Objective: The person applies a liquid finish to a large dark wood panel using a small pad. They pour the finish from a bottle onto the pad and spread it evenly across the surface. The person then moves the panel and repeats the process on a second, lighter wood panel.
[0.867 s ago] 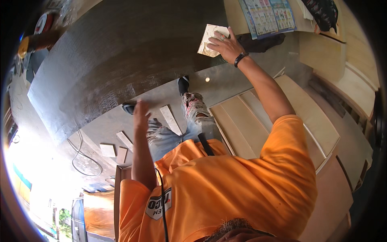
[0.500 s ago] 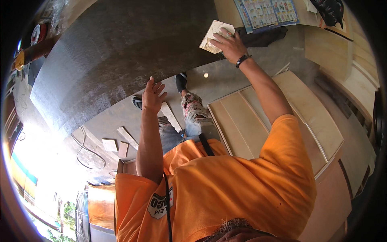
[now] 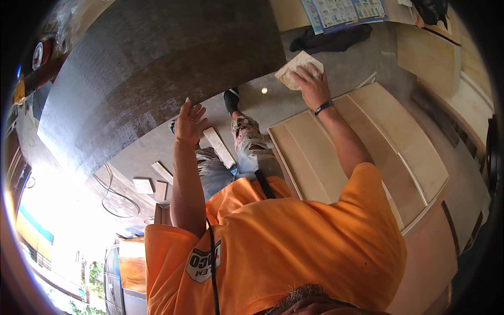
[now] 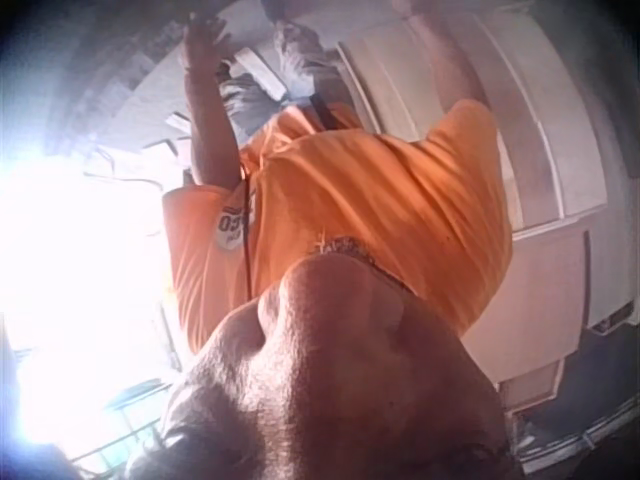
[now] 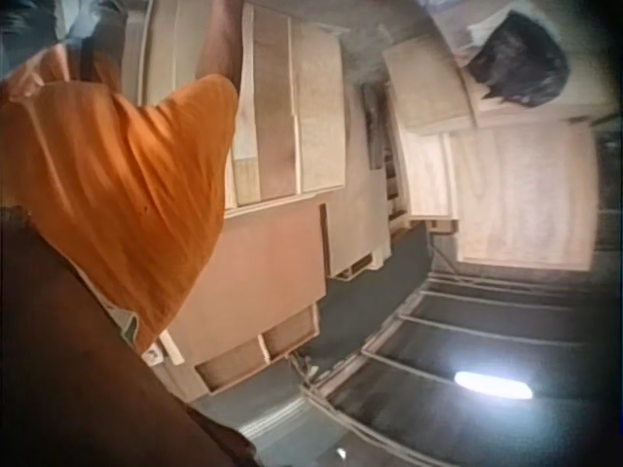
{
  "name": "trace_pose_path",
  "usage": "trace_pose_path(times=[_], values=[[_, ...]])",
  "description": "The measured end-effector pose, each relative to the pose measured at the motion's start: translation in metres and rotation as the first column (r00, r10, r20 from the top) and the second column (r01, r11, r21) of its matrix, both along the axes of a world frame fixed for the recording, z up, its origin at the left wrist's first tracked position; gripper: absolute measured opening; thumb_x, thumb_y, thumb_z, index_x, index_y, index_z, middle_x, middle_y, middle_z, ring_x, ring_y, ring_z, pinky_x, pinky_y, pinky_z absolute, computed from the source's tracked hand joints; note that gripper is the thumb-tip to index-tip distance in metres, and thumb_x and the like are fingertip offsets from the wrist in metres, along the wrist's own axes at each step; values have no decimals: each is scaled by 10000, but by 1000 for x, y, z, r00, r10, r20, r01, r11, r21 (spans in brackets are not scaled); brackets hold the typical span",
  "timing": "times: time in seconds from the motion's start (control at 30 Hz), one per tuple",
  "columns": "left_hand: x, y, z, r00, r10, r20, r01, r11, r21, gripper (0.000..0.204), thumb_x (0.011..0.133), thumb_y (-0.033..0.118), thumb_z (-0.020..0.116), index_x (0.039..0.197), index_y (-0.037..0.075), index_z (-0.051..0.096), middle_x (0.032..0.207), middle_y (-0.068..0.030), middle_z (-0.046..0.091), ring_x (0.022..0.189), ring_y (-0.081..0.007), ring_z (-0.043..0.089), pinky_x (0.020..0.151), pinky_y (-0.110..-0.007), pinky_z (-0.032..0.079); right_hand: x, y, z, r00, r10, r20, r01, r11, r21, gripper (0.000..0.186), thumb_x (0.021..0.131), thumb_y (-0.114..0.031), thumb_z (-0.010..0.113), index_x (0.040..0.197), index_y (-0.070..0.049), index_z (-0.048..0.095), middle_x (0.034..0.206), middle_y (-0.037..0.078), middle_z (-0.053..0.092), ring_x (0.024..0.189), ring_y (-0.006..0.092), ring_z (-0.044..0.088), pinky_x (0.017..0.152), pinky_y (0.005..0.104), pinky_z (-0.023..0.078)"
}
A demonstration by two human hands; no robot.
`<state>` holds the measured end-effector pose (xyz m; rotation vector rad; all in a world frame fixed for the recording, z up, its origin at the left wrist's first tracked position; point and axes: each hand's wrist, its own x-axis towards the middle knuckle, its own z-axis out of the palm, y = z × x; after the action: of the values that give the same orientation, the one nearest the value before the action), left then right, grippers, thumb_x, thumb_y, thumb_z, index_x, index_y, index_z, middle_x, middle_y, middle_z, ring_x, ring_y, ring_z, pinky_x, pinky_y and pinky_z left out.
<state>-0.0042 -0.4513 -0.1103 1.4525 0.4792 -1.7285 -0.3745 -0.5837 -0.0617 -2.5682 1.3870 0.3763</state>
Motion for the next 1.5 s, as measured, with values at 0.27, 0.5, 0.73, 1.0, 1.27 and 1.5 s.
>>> trace_pose_path(times=[0.27,0.5,0.73,1.0,1.27,1.5], values=[[3,3,4,996,-83,28,85,994,-63,686,884,468,517,1413,105,275,1386,-188,369,1239,-307,416,1000,-531,310,-42,43,40,925,-380,-27,380,925,24,447,805,-65,559,1216,-237,522,1243,-17,519,1194,273,441,951,664,255],[2,-2,11,995,-94,27,96,991,-90,632,920,455,456,1425,129,260,1389,-175,374,1249,-305,415,989,-533,327,61,-21,73,963,-227,147,251,954,-166,429,815,-124,582,1226,-213,495,1192,-25,542,1110,239,512,945,696,236],[1,-9,11,997,-77,-2,77,991,-110,609,915,438,475,1412,135,295,1368,-173,398,1226,-317,429,980,-524,329,150,-42,-45,996,-78,-38,62,947,-316,347,836,-164,494,1179,-118,518,1119,73,557,1065,290,544,943,620,266],[4,0,5,997,-79,-16,77,992,-96,585,922,413,469,1398,110,319,1361,-173,408,1222,-311,432,988,-519,313,155,-92,-11,985,-51,165,105,936,-335,337,809,-135,517,1143,-161,537,1037,22,611,931,258,599,822,532,344],[2,-4,5,995,-99,-28,96,990,-101,569,927,417,458,1386,103,338,1358,-163,419,1213,-317,442,986,-511,315,145,-82,-13,995,82,-60,-83,997,-4,234,839,-172,504,1054,-195,592,1083,19,616,1029,256,582,896,533,306],[2,-3,-1,993,-71,-98,59,991,-120,680,841,448,582,1379,92,366,1401,-177,360,1243,-327,398,1020,-497,282,109,10,-9,994,-7,109,10,1000,-26,298,793,-108,526,1082,-159,579,999,29,621,980,259,576,883,521,311]])
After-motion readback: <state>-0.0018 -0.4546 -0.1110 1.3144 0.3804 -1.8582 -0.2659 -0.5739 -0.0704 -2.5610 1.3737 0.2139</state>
